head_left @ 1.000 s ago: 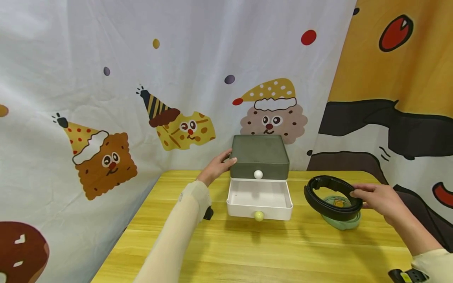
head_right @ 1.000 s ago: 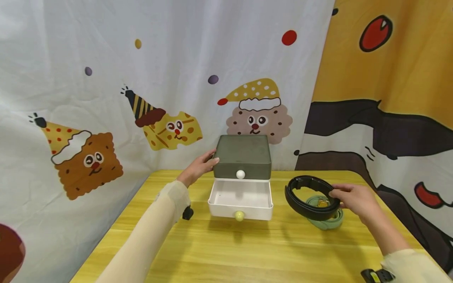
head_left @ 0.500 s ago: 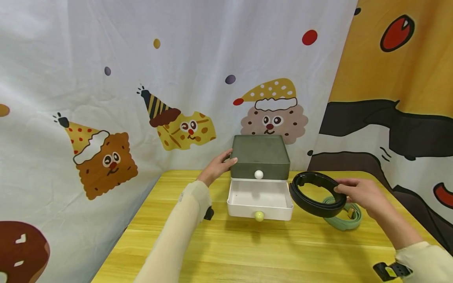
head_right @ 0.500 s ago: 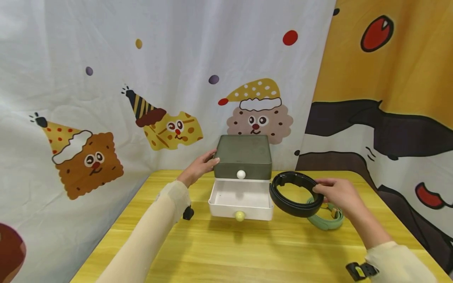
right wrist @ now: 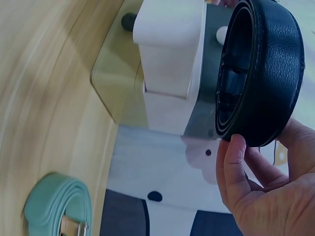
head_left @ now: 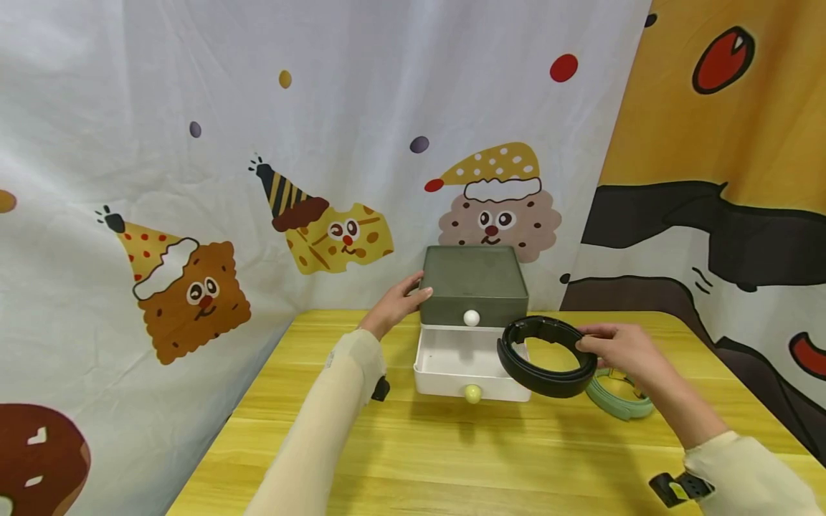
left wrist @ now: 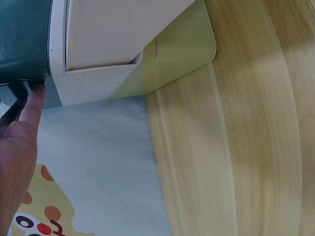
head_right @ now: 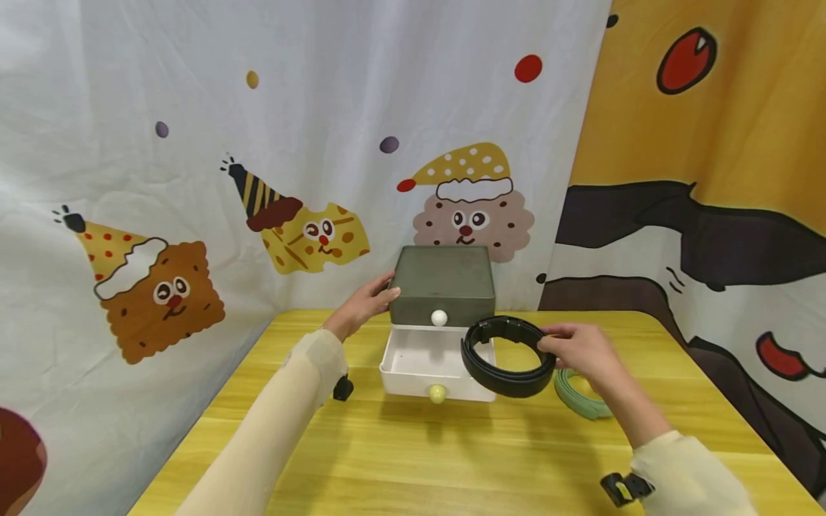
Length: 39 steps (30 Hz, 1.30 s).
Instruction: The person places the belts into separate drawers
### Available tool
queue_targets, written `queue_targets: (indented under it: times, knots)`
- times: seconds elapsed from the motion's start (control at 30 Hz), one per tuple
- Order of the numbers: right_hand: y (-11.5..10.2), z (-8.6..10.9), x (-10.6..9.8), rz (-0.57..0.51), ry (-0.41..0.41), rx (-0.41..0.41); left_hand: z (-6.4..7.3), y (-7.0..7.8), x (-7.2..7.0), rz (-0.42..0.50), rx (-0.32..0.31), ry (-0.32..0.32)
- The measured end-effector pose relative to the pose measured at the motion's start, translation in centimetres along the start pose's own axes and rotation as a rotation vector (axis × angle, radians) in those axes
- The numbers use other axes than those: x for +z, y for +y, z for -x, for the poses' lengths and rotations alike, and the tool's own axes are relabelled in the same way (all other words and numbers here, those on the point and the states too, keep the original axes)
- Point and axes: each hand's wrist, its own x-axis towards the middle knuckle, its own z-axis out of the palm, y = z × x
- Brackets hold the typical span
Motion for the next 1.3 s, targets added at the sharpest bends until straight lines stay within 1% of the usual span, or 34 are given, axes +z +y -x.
queue_targets:
  times: [0.27, 0.53, 0.63, 0.77, 0.93, 1.17, 1.3]
  knots:
    - [-1.6, -0.5, 2.2, -0.096, -0.008, 0.004, -0.1, 0.0, 0.0, 0.000, -0.002, 0.001]
    - [-2.7, -0.7, 3.9, -0.097, -0.018, -0.011, -0.1, 0.1, 0.0, 0.006, -0.007, -0.001]
    - [-3.0, -0.9, 4.4, -0.111, -0.027, -0.022, -0.1, 0.1, 0.1, 0.004, -0.013, 0.002]
    - [-3.2, -1.2, 5.2, -0.135, -0.032, -0.015, 0.0, 0.2, 0.1, -0.001, -0.017, 0.009]
    - [-3.5, -1.7, 6.4, -0.160, -0.019, 0.005, 0.1, 0.3, 0.2, -0.007, -0.026, 0.017]
    - [-4.1, -2.2, 7.7, -0.147, 0.002, 0.003, 0.2, 0.3, 0.2, -0.006, -0.014, 0.017]
    - [-4.3, -2.4, 8.1, -0.135, 0.005, 0.014, 0.2, 0.4, 0.2, -0.010, -0.020, 0.019]
